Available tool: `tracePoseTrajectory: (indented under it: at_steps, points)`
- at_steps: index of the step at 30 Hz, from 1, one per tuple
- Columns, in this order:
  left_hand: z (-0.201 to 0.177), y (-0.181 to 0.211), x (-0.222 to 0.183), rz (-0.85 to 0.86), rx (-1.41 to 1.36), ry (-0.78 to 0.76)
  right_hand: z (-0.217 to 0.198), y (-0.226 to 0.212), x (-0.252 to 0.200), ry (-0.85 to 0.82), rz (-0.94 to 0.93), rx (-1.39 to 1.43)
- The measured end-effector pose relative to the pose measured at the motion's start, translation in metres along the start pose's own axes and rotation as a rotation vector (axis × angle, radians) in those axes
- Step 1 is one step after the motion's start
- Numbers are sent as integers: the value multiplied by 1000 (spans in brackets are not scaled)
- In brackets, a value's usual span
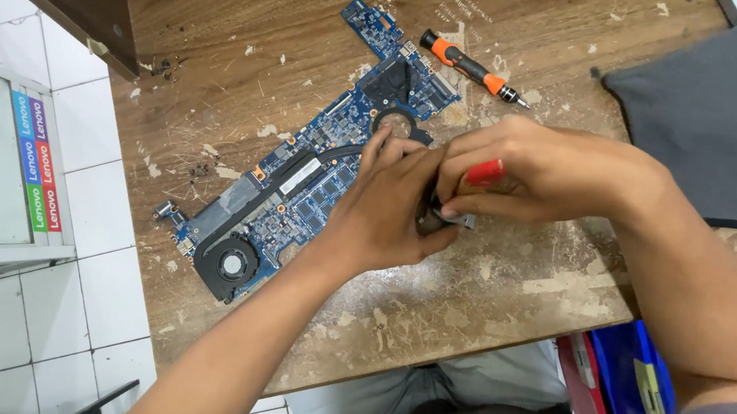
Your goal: Cleaning a laptop cooling fan by brushing away dust with a small brush.
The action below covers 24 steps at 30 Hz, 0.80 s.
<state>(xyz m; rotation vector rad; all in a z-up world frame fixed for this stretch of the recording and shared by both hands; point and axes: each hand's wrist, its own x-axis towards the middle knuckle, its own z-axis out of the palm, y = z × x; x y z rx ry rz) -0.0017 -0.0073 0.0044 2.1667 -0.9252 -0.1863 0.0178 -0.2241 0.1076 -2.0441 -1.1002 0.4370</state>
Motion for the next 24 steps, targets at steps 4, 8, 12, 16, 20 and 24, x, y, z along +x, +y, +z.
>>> tracePoseTrajectory:
  at_steps: [4, 8, 12, 16, 20, 24]
  points:
    - [-1, 1, 1, -19, -33, 8, -3, -1, -2, 32, 101, -21]
    - [-2, 2, -2, 28, 44, 5, -7, 14, -17, -74, -10, -138]
    - [-3, 2, 1, 45, 48, 3, -5, 11, -13, -136, -34, -67]
    - [-12, 14, 4, 3, -3, -6, 4, 11, -7, -36, -95, -71]
    - [-7, 7, 3, 12, 20, -4, -3, 17, -13, -1, -74, -112]
    - [-5, 6, 1, 30, 57, 2, -6, 13, -16, -85, -20, -105]
